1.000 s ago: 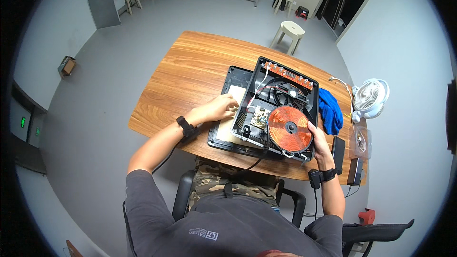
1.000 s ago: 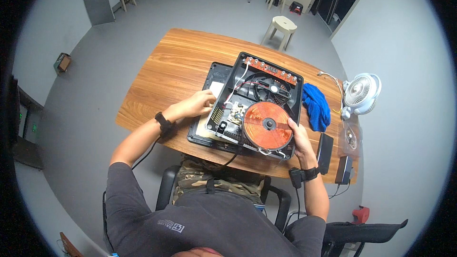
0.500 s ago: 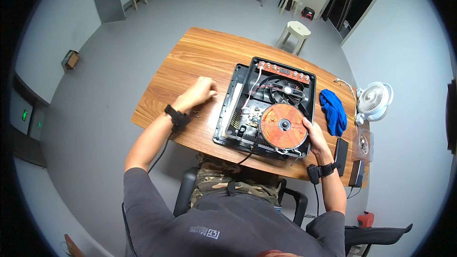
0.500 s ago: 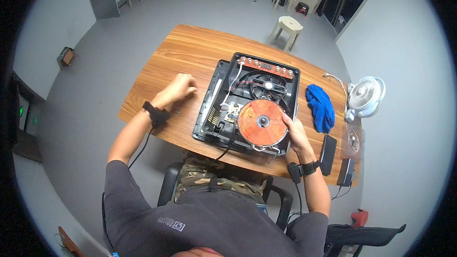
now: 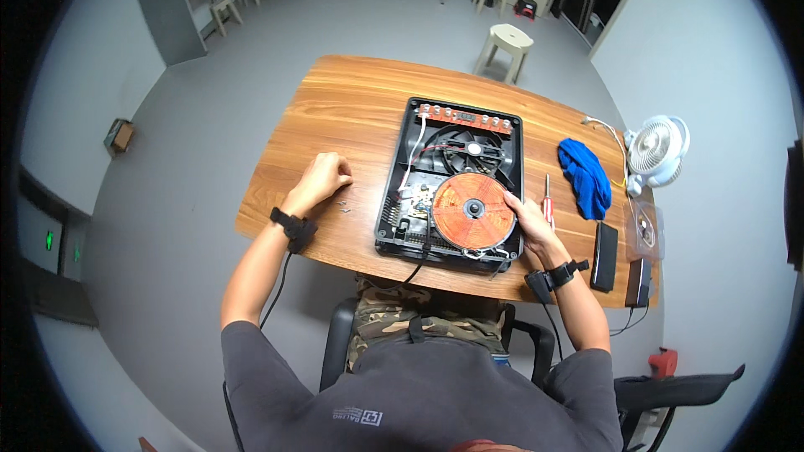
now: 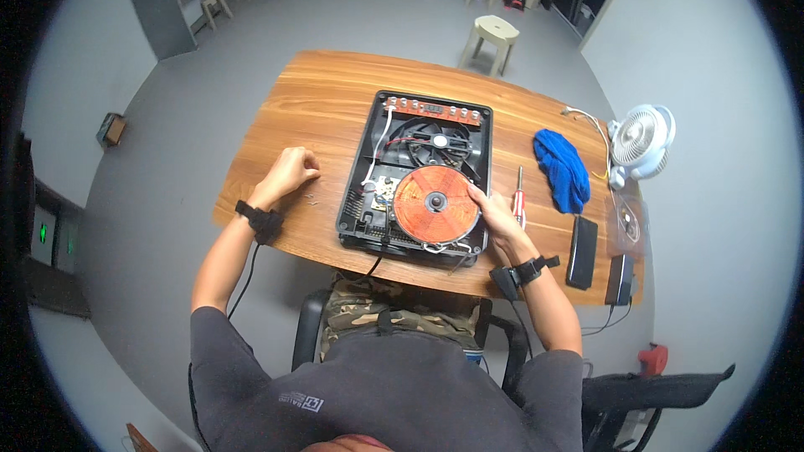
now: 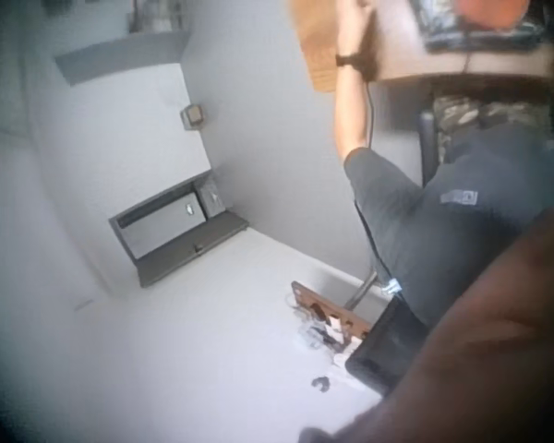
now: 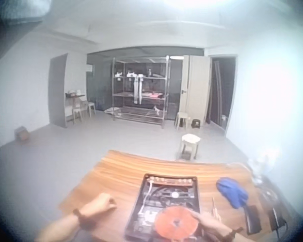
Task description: The person uses a screwdriver to remove screws from the bottom of a black electronic device. They then lift the bottom cover to reveal the internal components.
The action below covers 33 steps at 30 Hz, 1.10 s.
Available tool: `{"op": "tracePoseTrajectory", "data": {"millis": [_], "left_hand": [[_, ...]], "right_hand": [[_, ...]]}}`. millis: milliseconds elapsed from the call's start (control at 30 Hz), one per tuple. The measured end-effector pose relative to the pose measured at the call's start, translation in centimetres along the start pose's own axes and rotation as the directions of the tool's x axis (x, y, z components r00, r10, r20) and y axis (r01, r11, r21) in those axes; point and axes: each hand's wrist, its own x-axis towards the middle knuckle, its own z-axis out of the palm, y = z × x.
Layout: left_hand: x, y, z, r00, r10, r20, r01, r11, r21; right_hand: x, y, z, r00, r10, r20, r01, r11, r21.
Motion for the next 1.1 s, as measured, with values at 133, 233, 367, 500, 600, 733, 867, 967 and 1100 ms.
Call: {"op": "tracePoseTrajectory", "data": {"millis": [133,233,367,500,600,733,867,967,1100], "left_hand": [[-0.1,0.3,0.3,0.992,0.078,-0.096,-0.07,0.993,0.09],[0.0,2.1,0.2,0.997,0.063,-0.049,-0.064,0.998,-0.018],[1.1,7.9,-0.2,0.986,0.132,0.104,-0.121,0.987,-0.104],[4.6,11.8,1.4,0.963,0.218,0.16,-0.224,0.974,0.017],[6.7,13.8,2.8,0.952,0.254,0.173,-0.259,0.966,0.006],[8.9,15.9,4.2,0.91,0.214,0.355,-0.215,0.976,-0.037],[9.2,17.4,5.6,0.9,0.197,0.388,-0.219,0.976,0.013],[9.4,17.6,6.6,0.912,0.243,0.332,-0.252,0.968,-0.018],[10.2,19.0,7.0,0.882,0.32,0.345,-0.327,0.944,-0.041]], "right_hand": [[-0.4,0.1,0.3,1.0,0.0,-0.006,0.0,1.0,-0.004],[-0.3,-0.3,0.8,0.998,0.057,-0.039,-0.058,0.998,-0.021],[-0.7,-0.9,1.4,0.998,0.051,-0.029,-0.052,0.997,-0.049],[-0.4,-0.5,0.8,1.0,0.014,-0.014,-0.014,1.0,-0.014],[-0.6,-0.6,1.1,1.0,-0.001,-0.023,0.0,0.999,-0.036],[0.4,0.9,0.8,0.994,-0.107,0.013,0.107,0.994,-0.014],[0.8,1.5,0.6,0.99,-0.141,0.029,0.141,0.99,-0.002],[0.6,1.2,0.8,0.983,-0.174,0.058,0.173,0.985,0.015],[0.5,1.0,0.5,0.981,-0.188,0.05,0.189,0.981,-0.032]]}}
